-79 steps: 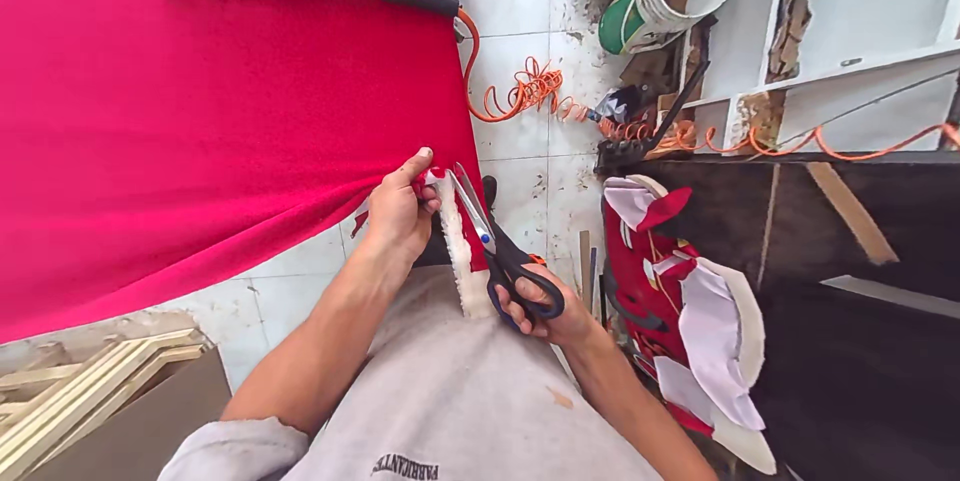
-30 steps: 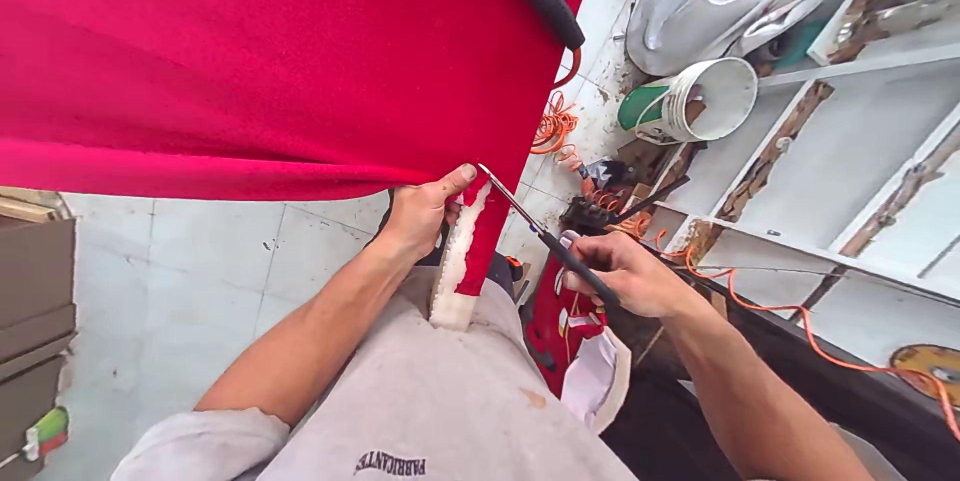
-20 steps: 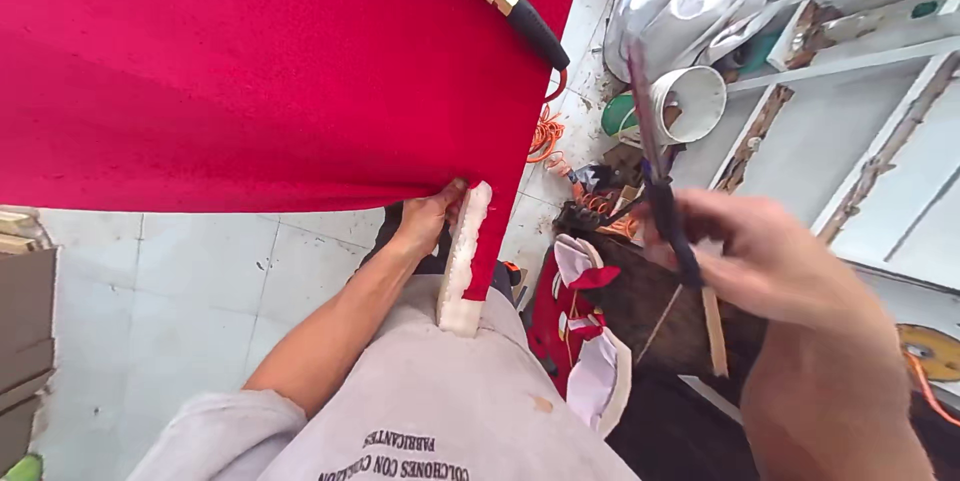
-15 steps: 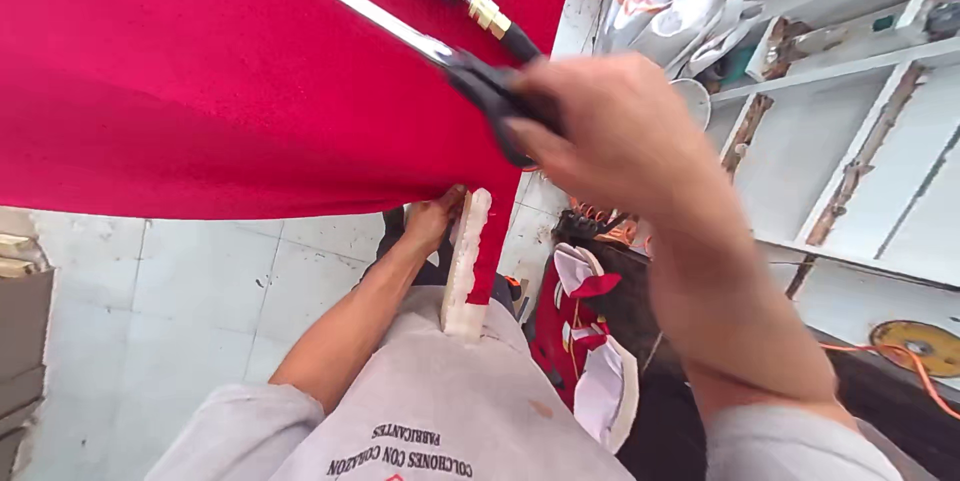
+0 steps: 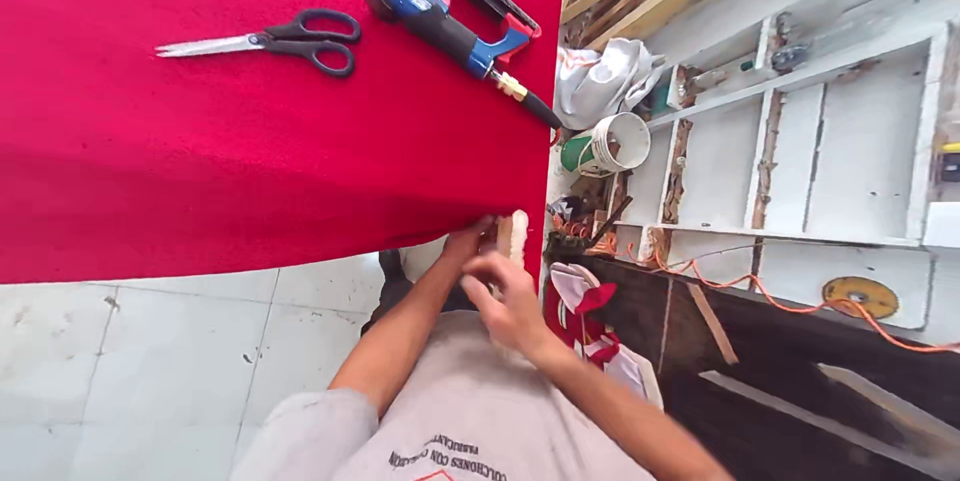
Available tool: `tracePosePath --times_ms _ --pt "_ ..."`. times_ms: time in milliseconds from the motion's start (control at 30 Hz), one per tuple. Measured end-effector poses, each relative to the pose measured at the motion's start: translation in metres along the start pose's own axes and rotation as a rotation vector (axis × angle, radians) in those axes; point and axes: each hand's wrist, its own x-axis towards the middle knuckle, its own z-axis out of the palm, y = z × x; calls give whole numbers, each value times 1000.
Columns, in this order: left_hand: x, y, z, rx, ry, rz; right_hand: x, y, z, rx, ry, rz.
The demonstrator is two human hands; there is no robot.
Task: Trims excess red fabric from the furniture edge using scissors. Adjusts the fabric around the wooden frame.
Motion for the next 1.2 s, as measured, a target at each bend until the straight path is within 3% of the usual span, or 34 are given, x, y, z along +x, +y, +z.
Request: tracePosePath --times_ms 100,133,200,267,400,567,767,900,967,1067,1133,1200 --pt "-1 5 -8 177 1 -54 -38 14 -36 -81 357 122" --pt "-1 0 -12 186 38 -98 -46 24 -48 -107 384 231" --pt "18 -26 -43 98 -18 -56 -58 45 -57 -45 273 473" --pt "51 -64 -89 -4 -141 131 -59 59 -46 213 114 638" --pt "47 -53 -109 -282 -84 221 -60 72 -24 748 117 610" --pt "44 -30 -105 -641 -92 355 -79 63 -15 761 139 599" --pt "40 -47 -108 -721 -216 332 -101 60 18 753 143 649" --pt "43 -34 -79 -769 17 282 -102 62 16 750 114 649" --pt "44 -20 -62 -754 255 237 -96 62 12 720 80 632" --pt "40 -19 -45 -617 608 105 -85 61 -9 420 -41 643" --pt "42 -21 -37 -580 681 86 -67 60 -23 223 -55 631" --pt "48 -31 -35 -616 682 189 -57 55 -21 269 -22 660"
